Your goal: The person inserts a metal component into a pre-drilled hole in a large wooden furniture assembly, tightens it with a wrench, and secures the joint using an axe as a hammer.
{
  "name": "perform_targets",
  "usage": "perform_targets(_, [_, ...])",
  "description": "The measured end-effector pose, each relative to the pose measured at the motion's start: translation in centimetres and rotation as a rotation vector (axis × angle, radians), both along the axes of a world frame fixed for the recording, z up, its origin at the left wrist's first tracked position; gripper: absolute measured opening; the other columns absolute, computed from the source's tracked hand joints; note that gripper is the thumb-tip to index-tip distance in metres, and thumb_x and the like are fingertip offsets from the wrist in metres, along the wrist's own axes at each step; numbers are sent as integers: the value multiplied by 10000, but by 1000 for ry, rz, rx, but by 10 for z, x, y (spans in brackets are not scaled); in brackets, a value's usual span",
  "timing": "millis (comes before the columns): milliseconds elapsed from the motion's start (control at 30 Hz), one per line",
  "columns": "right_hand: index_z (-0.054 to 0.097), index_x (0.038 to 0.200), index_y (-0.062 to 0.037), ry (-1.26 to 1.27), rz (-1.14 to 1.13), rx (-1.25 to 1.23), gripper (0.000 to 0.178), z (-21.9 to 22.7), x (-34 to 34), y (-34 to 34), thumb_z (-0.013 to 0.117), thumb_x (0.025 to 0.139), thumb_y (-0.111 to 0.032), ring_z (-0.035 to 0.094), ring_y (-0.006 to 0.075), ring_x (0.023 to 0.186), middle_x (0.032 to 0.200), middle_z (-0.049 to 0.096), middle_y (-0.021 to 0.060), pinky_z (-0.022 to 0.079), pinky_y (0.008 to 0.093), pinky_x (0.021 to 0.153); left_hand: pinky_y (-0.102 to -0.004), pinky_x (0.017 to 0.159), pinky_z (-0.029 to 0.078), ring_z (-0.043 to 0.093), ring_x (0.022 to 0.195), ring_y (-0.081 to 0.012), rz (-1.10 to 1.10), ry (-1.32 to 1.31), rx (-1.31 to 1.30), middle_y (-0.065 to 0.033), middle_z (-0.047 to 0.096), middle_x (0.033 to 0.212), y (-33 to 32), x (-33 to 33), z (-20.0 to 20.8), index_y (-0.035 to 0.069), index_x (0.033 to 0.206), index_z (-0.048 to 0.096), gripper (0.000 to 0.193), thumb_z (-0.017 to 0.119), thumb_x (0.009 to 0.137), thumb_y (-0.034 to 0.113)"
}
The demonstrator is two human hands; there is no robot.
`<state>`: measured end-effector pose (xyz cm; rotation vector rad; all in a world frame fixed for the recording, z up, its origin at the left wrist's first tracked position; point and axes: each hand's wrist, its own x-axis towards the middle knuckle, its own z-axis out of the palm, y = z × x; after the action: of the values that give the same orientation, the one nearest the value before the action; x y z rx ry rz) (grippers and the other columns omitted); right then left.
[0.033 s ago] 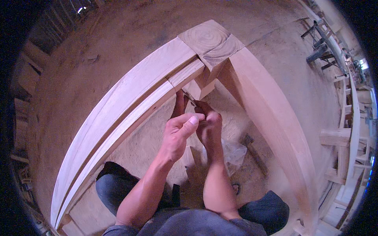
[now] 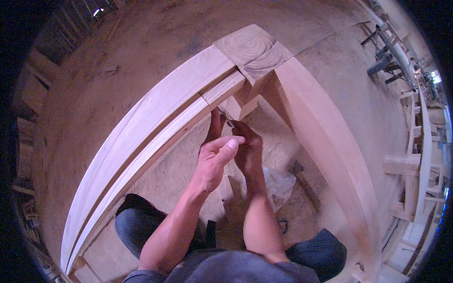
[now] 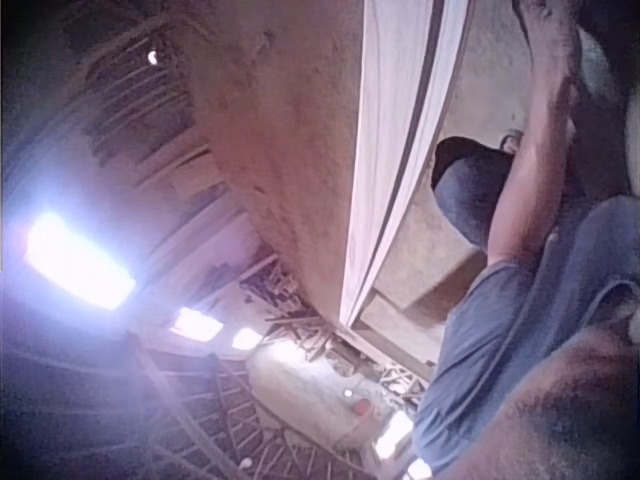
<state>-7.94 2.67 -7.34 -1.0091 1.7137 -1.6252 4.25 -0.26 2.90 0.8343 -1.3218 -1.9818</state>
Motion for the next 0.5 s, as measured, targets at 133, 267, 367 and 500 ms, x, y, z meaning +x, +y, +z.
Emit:
perform_targets(133, [658,1197,-22,44,68,-42,292,9,14,-14,603,922,-103,596,130,806,861,670,40,497,310,717,-283,874,419,544,926,-119,127,-9,-150,-12,654,993,-10,7,-21,-5,1132,722,390,622,978,339])
perform_targets(267, [673,1137,-32,373,-131,286,256,77,12,11,586,909,-108,705,320,833,878,710,186,534,403,748,-310,961,417,589,1027,-165,33,131,38,-61,688,1083,-4,3,2,-41,1135,706,394,612,983,310])
perform_targets(367, [679,1072,-40,525,-96,459,227,142,32,7,582,875,-99,667,438,875,885,682,241,531,469,760,-291,949,434,570,1049,-144,22,202,65,-74,676,1108,-4,16,12,-42,1129,714,367,617,990,283])
perform_targets(500, [665,990,-15,488,-13,486,175,130,8,10,600,850,-98,633,369,679,758,655,185,496,420,650,-284,896,453,574,948,-121,24,154,-6,-37,678,973,0,4,14,-30,1100,718,353,609,994,288])
